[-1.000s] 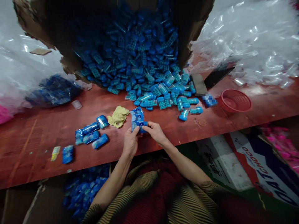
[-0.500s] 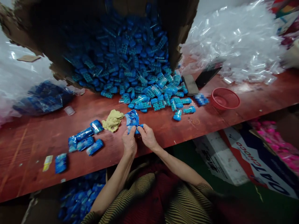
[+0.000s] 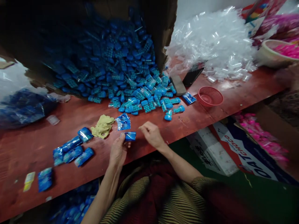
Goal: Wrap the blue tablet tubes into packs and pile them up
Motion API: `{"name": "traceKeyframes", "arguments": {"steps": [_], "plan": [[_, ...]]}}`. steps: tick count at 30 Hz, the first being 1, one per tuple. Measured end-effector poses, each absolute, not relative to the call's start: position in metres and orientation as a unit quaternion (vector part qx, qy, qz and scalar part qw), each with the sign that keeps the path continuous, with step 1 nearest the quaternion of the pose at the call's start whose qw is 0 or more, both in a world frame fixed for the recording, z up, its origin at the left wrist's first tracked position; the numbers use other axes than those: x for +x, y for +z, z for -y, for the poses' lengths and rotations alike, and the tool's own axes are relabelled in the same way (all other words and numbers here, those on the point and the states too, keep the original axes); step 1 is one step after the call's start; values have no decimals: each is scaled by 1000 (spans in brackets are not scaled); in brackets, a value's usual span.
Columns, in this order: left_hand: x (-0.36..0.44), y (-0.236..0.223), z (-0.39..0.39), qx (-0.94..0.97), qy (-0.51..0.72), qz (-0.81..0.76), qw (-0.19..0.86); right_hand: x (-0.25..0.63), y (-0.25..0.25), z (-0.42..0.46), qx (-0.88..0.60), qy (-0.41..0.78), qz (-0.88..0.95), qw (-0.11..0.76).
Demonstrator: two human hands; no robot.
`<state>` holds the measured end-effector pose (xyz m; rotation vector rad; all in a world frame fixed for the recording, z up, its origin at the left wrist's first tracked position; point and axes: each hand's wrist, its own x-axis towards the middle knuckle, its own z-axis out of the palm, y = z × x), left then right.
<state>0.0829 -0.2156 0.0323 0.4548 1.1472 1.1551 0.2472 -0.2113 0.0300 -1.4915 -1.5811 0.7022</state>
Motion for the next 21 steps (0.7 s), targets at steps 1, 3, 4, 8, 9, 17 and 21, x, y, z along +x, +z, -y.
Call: {"name": "traceKeyframes", "arguments": {"steps": [1,3,4,8,9,17,21], "plan": [[83,31,216,185,511,-503,672,263,33,209,-645,202,621,397],[84,30,217,141,504,-496,693,295,34,205,-753,74,576,310],[84,30,218,117,496,-494,705,307,33,203,-790,38,556,254],[84,30,221,46,476,-493,727,320,18,200,-824,30,552,122],[83,30,221,34,472,-497,727,314,14,201,-815,37,565,118],[75,32,227,-20,472,-503,724,273,4,201,-776,66,598,189],[76,28,229,-44,461,-492,737,274,0,193,-748,148,595,254]]}}
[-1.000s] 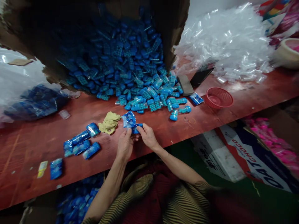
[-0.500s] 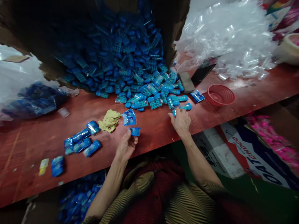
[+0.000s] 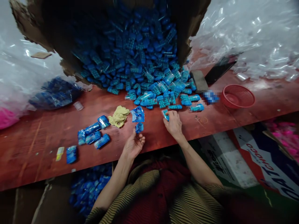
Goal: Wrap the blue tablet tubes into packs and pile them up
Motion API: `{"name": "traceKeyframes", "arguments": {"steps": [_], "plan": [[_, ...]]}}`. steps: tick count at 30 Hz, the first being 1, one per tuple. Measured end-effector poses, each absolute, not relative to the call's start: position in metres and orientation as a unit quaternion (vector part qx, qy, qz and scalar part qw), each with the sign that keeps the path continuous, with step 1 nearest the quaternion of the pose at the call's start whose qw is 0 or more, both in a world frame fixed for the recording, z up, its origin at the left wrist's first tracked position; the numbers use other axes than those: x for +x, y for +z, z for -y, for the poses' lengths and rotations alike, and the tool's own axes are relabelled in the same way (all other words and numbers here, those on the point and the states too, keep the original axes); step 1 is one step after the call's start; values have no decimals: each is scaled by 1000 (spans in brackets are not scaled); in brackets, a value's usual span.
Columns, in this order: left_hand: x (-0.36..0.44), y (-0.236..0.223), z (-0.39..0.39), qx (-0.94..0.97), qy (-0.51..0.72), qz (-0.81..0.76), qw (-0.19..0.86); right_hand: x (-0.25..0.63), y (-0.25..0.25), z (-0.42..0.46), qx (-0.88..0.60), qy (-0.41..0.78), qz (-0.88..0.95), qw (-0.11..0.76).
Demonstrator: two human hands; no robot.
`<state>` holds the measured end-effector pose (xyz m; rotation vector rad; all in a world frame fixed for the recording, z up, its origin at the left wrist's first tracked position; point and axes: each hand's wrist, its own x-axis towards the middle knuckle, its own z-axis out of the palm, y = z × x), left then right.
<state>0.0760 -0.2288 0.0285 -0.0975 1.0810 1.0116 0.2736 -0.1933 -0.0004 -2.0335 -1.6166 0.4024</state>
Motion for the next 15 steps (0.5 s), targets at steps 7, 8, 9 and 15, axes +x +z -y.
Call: {"name": "traceKeyframes", "arguments": {"steps": [7,8,9,15], "plan": [[80,24,228,-46,460,-505,729,276,7,194,-582,525,389,484],[80,23,228,-39,463,-509,725,274,12,196,-542,589,341,492],[80,21,229,-30,467,-511,721,271,18,199,-507,637,305,494],[80,15,230,15,483,-494,722,259,41,211,-421,709,332,458]]}}
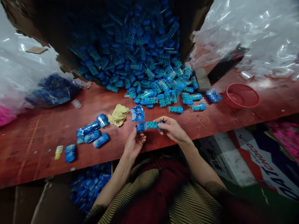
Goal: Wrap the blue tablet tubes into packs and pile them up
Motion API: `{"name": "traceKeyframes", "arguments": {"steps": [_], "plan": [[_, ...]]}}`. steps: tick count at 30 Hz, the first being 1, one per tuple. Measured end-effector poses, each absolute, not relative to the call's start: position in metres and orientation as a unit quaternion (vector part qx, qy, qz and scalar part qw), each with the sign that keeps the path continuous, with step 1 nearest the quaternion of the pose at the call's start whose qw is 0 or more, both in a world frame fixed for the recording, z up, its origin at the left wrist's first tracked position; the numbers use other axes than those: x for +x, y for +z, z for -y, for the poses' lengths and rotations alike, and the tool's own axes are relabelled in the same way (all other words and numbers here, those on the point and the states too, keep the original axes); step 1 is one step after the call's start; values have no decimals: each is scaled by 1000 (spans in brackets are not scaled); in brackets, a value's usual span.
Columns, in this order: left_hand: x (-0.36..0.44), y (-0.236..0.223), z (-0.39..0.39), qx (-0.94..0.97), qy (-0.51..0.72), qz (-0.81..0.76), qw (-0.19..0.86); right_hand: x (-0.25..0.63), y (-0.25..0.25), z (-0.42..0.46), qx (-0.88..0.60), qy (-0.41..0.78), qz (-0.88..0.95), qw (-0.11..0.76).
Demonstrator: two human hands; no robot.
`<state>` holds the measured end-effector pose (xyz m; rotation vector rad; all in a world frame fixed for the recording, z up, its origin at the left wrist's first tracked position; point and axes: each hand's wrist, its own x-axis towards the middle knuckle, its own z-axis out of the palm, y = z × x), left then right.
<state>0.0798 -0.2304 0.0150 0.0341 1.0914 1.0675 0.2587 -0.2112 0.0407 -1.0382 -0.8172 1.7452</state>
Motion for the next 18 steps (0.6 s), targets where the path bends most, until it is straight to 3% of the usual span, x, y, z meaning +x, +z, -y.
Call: {"name": "traceKeyframes", "arguments": {"steps": [18], "plan": [[76,19,232,124,532,-464,697,251,41,221,-485,571,490,446]]}}
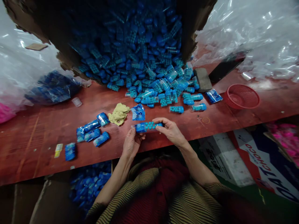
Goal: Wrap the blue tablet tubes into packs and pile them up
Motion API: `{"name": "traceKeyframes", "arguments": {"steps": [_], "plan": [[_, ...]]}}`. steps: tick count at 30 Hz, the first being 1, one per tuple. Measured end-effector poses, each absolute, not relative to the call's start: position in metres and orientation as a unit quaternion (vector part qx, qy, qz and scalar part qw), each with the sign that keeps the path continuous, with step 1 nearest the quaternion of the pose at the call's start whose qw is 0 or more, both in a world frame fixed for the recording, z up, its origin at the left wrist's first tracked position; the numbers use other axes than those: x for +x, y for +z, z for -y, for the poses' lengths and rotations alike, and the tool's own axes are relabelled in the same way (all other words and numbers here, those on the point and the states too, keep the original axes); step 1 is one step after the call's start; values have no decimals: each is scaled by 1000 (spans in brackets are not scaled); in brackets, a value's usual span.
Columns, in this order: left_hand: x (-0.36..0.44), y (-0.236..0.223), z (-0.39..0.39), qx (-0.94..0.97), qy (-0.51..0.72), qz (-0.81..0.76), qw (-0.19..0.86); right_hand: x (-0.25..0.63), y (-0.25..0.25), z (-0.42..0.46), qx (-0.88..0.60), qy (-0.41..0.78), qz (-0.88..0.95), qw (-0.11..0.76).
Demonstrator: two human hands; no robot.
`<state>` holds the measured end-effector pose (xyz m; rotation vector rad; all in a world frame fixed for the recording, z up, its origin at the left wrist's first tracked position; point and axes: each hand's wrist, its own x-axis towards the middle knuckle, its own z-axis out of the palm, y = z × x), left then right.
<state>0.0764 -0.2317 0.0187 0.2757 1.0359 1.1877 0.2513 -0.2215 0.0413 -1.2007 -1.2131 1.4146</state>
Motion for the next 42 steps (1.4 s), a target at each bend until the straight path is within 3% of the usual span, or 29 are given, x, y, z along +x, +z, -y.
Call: {"name": "traceKeyframes", "arguments": {"steps": [10,21,28,42], "plan": [[72,21,230,143,548,-483,668,244,42,228,-459,481,571,481],[76,28,227,119,535,-509,664,240,36,230,-483,496,498,523],[79,29,226,79,519,-517,676,233,34,236,-477,454,544,520],[76,30,222,125,535,-500,669,245,32,231,-441,523,540,489]]}}
